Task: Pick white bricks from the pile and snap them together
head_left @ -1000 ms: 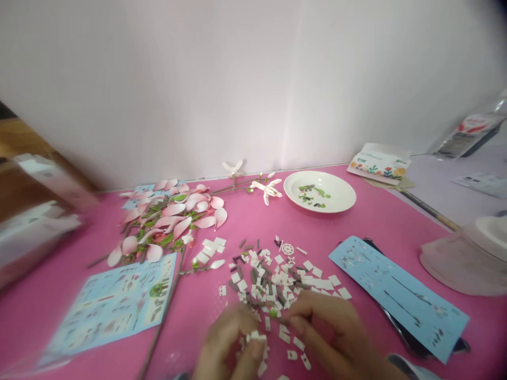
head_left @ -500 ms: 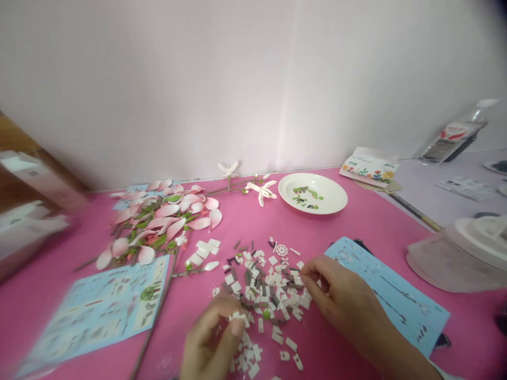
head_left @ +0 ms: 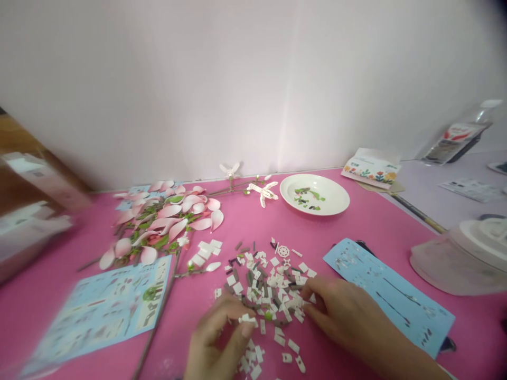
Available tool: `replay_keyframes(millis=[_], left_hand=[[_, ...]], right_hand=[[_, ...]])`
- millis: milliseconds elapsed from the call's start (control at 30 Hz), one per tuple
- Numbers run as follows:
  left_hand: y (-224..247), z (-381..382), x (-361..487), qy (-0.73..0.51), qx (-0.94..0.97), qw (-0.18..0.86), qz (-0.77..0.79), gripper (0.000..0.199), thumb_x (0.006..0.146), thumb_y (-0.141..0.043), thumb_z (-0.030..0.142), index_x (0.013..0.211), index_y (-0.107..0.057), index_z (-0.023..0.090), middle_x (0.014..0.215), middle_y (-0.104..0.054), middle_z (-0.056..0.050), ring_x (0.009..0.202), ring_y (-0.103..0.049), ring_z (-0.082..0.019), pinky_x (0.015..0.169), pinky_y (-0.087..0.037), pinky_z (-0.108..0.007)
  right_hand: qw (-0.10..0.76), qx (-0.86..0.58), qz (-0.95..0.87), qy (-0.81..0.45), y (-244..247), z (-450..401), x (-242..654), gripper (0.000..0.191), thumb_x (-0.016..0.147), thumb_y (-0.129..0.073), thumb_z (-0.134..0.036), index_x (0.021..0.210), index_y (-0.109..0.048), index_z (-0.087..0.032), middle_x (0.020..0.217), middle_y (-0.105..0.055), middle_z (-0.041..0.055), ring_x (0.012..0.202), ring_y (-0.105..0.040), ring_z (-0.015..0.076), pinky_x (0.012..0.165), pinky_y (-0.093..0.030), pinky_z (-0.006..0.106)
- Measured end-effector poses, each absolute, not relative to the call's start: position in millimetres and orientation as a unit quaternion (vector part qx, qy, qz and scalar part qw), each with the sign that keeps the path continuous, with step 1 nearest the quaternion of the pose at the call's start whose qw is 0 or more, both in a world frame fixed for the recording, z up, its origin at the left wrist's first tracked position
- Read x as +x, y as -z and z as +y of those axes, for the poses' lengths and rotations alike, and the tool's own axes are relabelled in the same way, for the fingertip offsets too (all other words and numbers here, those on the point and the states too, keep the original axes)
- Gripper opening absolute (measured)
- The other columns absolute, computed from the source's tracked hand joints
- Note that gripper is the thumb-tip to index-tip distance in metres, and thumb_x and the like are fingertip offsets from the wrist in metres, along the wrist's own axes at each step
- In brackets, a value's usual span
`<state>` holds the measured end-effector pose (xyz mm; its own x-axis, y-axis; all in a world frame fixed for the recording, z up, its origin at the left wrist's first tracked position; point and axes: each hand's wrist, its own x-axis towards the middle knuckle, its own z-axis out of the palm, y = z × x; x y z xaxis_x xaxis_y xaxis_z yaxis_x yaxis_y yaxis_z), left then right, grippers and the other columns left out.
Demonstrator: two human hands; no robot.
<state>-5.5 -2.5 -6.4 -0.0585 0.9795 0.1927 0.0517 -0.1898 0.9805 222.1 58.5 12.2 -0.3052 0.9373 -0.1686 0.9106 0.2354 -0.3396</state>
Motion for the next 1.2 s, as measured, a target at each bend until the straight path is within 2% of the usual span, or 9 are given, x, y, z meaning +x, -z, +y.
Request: replay_keyframes(millis=[200,500,667,867,967,1067,1200], left_hand=[[8,-2,-8,-0.515,0.576,0.414,0.481,0.013,0.087,-0.062,0.025,0.077,-0.067,0.019,0.074,-0.062,-0.002,0.070,-0.058,-0.016,0.066,-0.044,-0.024],[7,-1,-7,-0.514,0.580,0.409,0.482,0.015,0.087,-0.062,0.026,0.076,-0.067,0.018,0.071,-0.061,-0.002,0.067,-0.058,-0.016,0.063,-0.044,-0.024],[6,0,-7,-0.508,0.588,0.403,0.483,0.014,0.088,-0.062,0.025,0.075,-0.066,0.018,0.071,-0.061,-0.002,0.067,-0.058,-0.015,0.063,-0.044,-0.023],[6,0,-8,-0.475,0.623,0.396,0.479,0.010,0.087,-0.062,0.022,0.080,-0.067,0.018,0.077,-0.065,-0.004,0.071,-0.061,-0.016,0.066,-0.047,-0.024],[8,0,-9,-0.468,0.639,0.387,0.472,0.008,0.087,-0.062,0.021,0.081,-0.068,0.018,0.076,-0.064,-0.004,0.067,-0.060,-0.016,0.063,-0.046,-0.023],[11,0,-9,-0.463,0.658,0.383,0.454,0.005,0.085,-0.064,0.019,0.086,-0.069,0.019,0.077,-0.064,-0.004,0.067,-0.060,-0.016,0.061,-0.046,-0.023],[13,-2,-8,-0.453,0.680,0.381,0.433,0.009,0.084,-0.064,0.016,0.091,-0.068,0.021,0.080,-0.066,-0.005,0.070,-0.062,-0.017,0.064,-0.047,-0.024]], right_hand=[[0.046,-0.577,-0.794,-0.185,-11,56,219,0.013,0.078,-0.051,-0.013,0.075,-0.062,-0.021,0.076,-0.066,0.0027,0.066,-0.060,0.0194,0.057,-0.036,0.028],[0.067,-0.565,-0.805,-0.168,-13,53,212,0.015,0.073,-0.050,-0.006,0.071,-0.056,-0.020,0.071,-0.063,0.0011,0.060,-0.057,0.0181,0.054,-0.033,0.028],[0.079,-0.565,-0.794,-0.209,-12,53,212,0.016,0.075,-0.051,-0.005,0.075,-0.058,-0.020,0.074,-0.064,0.0024,0.066,-0.058,0.0191,0.059,-0.038,0.029],[0.190,-0.493,-0.801,-0.282,-17,51,205,0.017,0.081,-0.053,-0.009,0.072,-0.063,-0.020,0.070,-0.063,0.0004,0.064,-0.056,0.0159,0.059,-0.041,0.027],[0.257,-0.450,-0.779,-0.353,-18,47,199,0.012,0.083,-0.057,-0.012,0.082,-0.066,-0.020,0.074,-0.065,0.0004,0.065,-0.059,0.0148,0.059,-0.044,0.025],[0.288,-0.405,-0.761,-0.418,-18,44,195,0.012,0.082,-0.061,-0.014,0.089,-0.069,-0.021,0.077,-0.065,0.0011,0.070,-0.061,0.0155,0.062,-0.048,0.025],[0.315,-0.364,-0.744,-0.464,-19,43,190,0.009,0.081,-0.065,-0.015,0.080,-0.071,-0.021,0.071,-0.063,-0.0004,0.067,-0.061,0.0140,0.061,-0.048,0.024]])
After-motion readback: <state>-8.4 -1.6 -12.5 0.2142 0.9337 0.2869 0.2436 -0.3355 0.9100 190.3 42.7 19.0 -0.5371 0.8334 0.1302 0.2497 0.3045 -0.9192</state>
